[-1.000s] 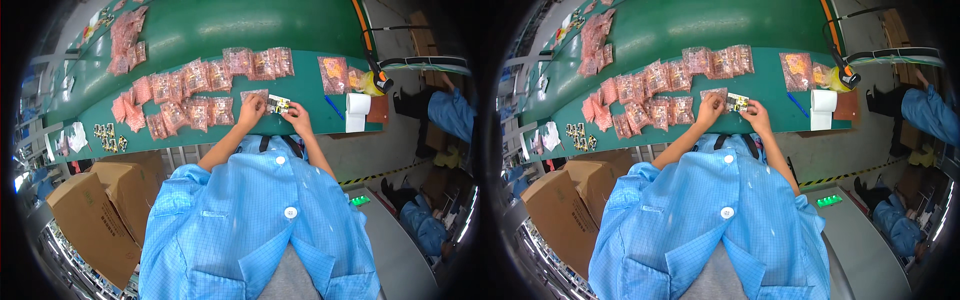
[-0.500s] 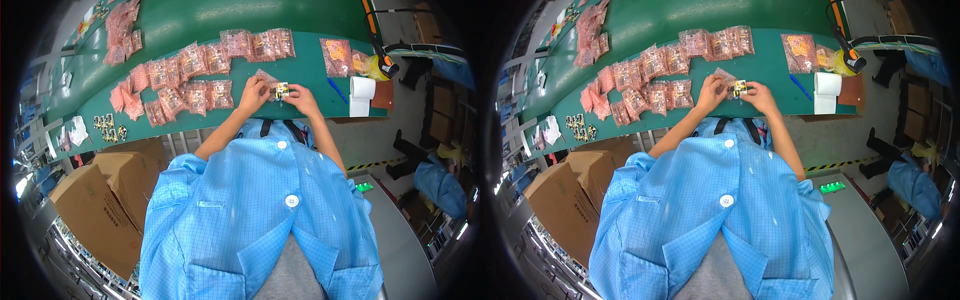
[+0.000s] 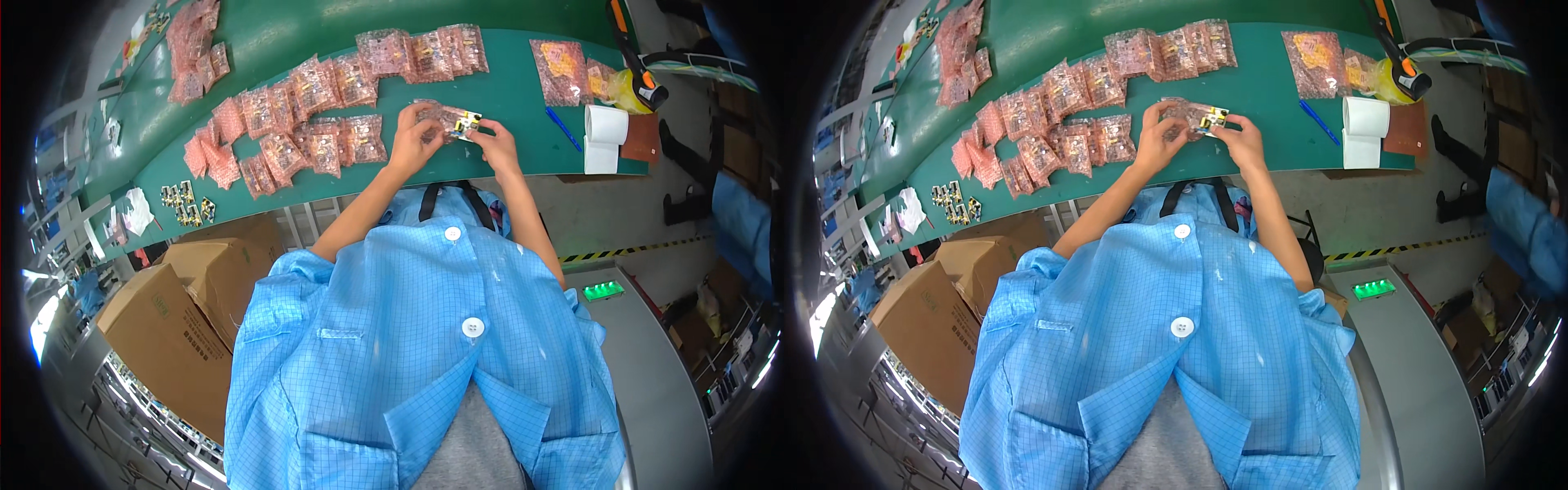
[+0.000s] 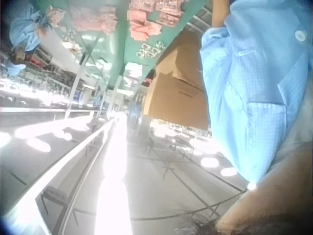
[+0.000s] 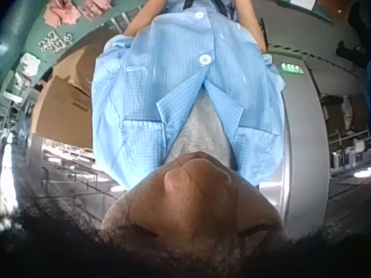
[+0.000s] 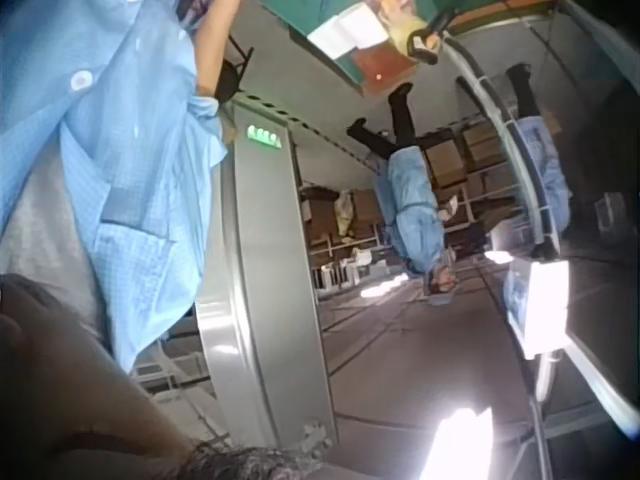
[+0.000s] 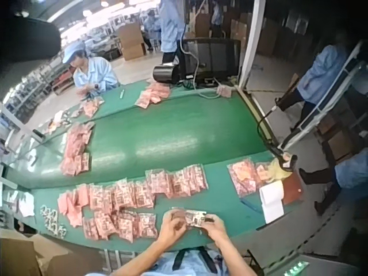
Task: Packing electronic components inside pink bubble wrap bags into large cardboard boxes on a production line.
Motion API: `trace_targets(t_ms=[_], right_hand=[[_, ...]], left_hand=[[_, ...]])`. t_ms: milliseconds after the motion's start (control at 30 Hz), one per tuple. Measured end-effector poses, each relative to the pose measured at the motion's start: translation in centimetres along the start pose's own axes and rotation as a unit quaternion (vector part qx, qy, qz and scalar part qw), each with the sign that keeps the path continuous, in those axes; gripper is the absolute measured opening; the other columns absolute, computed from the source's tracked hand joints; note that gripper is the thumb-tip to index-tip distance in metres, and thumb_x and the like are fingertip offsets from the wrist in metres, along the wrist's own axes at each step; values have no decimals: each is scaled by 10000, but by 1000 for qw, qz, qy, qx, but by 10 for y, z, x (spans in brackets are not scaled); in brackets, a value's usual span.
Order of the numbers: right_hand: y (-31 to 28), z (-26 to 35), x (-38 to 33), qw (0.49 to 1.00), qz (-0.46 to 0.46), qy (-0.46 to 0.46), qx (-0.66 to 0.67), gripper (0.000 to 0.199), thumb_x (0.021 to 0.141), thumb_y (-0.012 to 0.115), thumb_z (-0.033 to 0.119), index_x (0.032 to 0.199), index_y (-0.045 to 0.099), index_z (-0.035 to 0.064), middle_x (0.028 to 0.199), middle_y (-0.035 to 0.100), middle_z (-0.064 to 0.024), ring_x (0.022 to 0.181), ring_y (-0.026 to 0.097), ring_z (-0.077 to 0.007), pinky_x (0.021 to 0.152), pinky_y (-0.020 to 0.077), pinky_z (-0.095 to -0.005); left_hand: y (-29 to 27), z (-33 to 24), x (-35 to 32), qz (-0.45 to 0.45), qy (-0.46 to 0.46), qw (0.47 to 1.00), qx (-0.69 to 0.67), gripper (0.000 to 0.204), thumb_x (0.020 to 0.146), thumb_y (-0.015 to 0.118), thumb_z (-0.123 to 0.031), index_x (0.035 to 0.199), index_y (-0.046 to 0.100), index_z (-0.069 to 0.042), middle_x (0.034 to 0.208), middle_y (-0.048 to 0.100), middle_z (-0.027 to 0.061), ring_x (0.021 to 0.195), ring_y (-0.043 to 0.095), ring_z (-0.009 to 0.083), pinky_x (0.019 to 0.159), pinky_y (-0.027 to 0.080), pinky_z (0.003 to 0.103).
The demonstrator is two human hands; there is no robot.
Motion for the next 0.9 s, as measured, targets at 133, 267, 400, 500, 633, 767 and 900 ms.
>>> trace_targets(t_ms=[133,267,400,500,633,767,900], right_hand=[[-8,-7,8,999,-1,32,-18,514,697,806,292,1088,611,21,772,622,-20,561,482,-89,440,335,-241],[-11,-9,10,997,19,72,-3,472,694,807,260,1055,624,19,783,620,-36,591,536,-114,496,408,-247],[9,10,0,995,88,-53,-8,458,715,786,125,1100,574,-4,895,694,-141,780,662,-167,692,502,-269],[13,11,-2,988,128,-75,-49,468,729,771,103,1127,552,-6,914,697,-164,807,671,-178,692,508,-269],[5,1,4,999,34,-28,3,456,737,767,115,1122,557,-7,918,696,-165,805,669,-171,692,512,-268],[29,5,2,987,137,-73,-29,441,748,755,110,1120,557,-23,917,695,-164,800,667,-165,685,515,-263],[22,15,-8,998,41,-40,11,505,749,768,120,1168,531,-33,940,688,-175,824,663,-172,696,515,-262]], left_hand=[[-7,2,4,1,18,1000,13,176,685,729,-85,849,669,-104,1226,532,114,1157,461,353,972,403,437],[-9,2,2,26,52,998,23,177,715,723,-78,885,681,-104,1248,520,120,1141,469,335,948,417,422],[-8,0,2,26,58,997,35,180,714,731,-80,885,680,-106,1260,508,124,1155,454,337,939,424,425],[-10,-1,5,13,54,998,27,179,716,734,-86,887,682,-108,1266,501,126,1164,446,337,938,420,430],[-8,-8,7,21,65,997,25,176,720,738,-101,888,688,-113,1276,494,125,1172,435,335,936,412,433],[-9,-2,7,1,41,999,25,173,719,739,-105,884,689,-118,1273,495,124,1181,425,333,936,409,431],[-12,0,2,-14,14,1000,4,172,716,737,-106,881,692,-131,1283,491,121,1201,411,336,970,385,434]])
Point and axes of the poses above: each hand's wrist, its own x-axis towards the middle knuckle, its own y-axis out of the palm, z = x × y, the point moved 8 cm from there along x, towards the middle knuckle
